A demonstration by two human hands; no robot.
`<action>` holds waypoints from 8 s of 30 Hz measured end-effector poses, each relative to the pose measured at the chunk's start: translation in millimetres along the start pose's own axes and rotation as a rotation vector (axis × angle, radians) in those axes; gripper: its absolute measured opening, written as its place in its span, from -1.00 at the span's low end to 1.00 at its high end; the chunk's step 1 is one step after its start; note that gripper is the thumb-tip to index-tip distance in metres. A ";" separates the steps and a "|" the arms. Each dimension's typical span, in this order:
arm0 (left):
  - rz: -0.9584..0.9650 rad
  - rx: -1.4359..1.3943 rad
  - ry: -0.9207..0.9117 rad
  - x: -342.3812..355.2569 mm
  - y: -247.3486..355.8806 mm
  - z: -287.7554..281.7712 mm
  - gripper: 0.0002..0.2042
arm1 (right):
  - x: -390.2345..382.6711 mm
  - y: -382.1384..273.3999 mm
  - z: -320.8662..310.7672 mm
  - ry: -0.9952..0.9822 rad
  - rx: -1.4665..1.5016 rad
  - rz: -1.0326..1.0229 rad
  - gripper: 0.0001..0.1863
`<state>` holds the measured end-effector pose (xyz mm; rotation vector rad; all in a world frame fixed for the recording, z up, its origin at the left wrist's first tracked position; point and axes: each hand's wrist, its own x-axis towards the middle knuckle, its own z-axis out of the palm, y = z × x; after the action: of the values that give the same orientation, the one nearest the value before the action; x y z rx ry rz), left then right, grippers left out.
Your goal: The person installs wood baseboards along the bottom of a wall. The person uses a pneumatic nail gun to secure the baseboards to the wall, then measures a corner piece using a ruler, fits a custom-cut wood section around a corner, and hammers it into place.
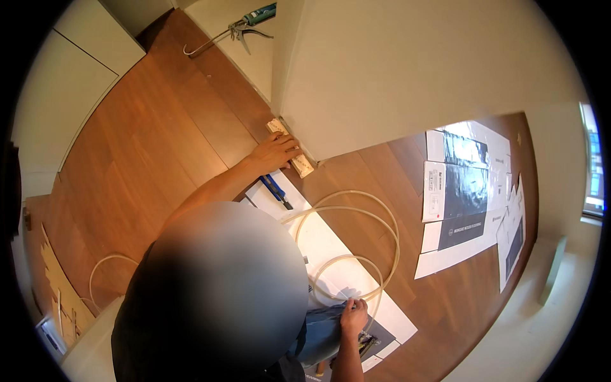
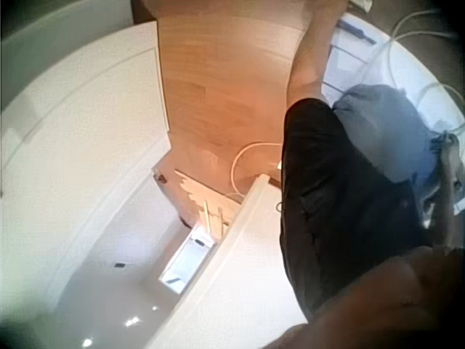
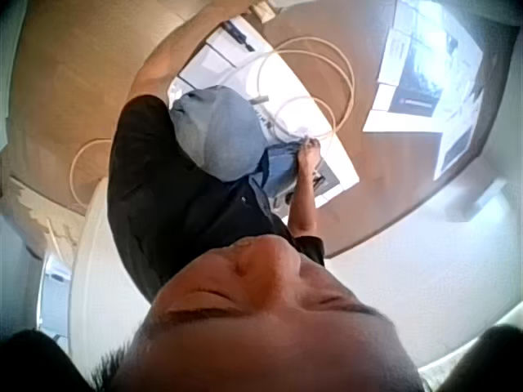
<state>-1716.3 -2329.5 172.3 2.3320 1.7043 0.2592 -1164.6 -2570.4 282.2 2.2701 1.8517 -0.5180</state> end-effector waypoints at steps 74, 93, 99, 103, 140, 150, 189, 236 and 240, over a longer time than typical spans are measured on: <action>-0.134 -1.363 -0.969 -30.8 344.2 -157.2 -0.61 | -49.4 -103.9 -114.4 -0.761 2.205 0.148 -0.24; -0.020 -1.216 0.022 -74.9 248.9 -252.2 -0.52 | -198.4 -10.5 -123.9 0.093 1.710 0.015 -0.08; 0.164 -1.161 0.218 -64.0 308.6 -314.9 -0.33 | -215.8 -15.2 -129.6 0.433 0.890 0.174 -0.07; 0.383 -1.022 0.329 -64.8 347.0 -351.9 -0.30 | -217.8 -30.4 -130.6 0.442 0.680 0.269 -0.12; 0.560 -0.611 0.850 -96.9 319.8 -347.7 -0.19 | -100.1 -249.2 -280.8 -0.385 2.412 -0.504 -0.61; 0.497 -0.577 0.816 -98.4 304.4 -349.1 -0.19 | -88.6 -264.7 -275.4 -0.358 2.404 -0.443 -0.62; 0.449 -0.664 0.836 -103.6 314.5 -349.9 -0.33 | -93.3 -266.6 -261.7 -0.246 2.365 -0.447 -0.64; 0.380 -0.572 0.751 -118.8 302.8 -337.3 -0.34 | -138.8 273.5 176.8 0.692 2.253 0.998 -0.62; 0.473 -0.587 0.713 -104.9 329.0 -349.9 -0.39 | -163.2 366.2 205.2 0.876 2.440 1.270 -0.39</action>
<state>-1547.5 -2493.9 603.7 2.2372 1.0065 1.5868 -869.3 -2869.2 119.6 -1.0741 0.8198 0.6077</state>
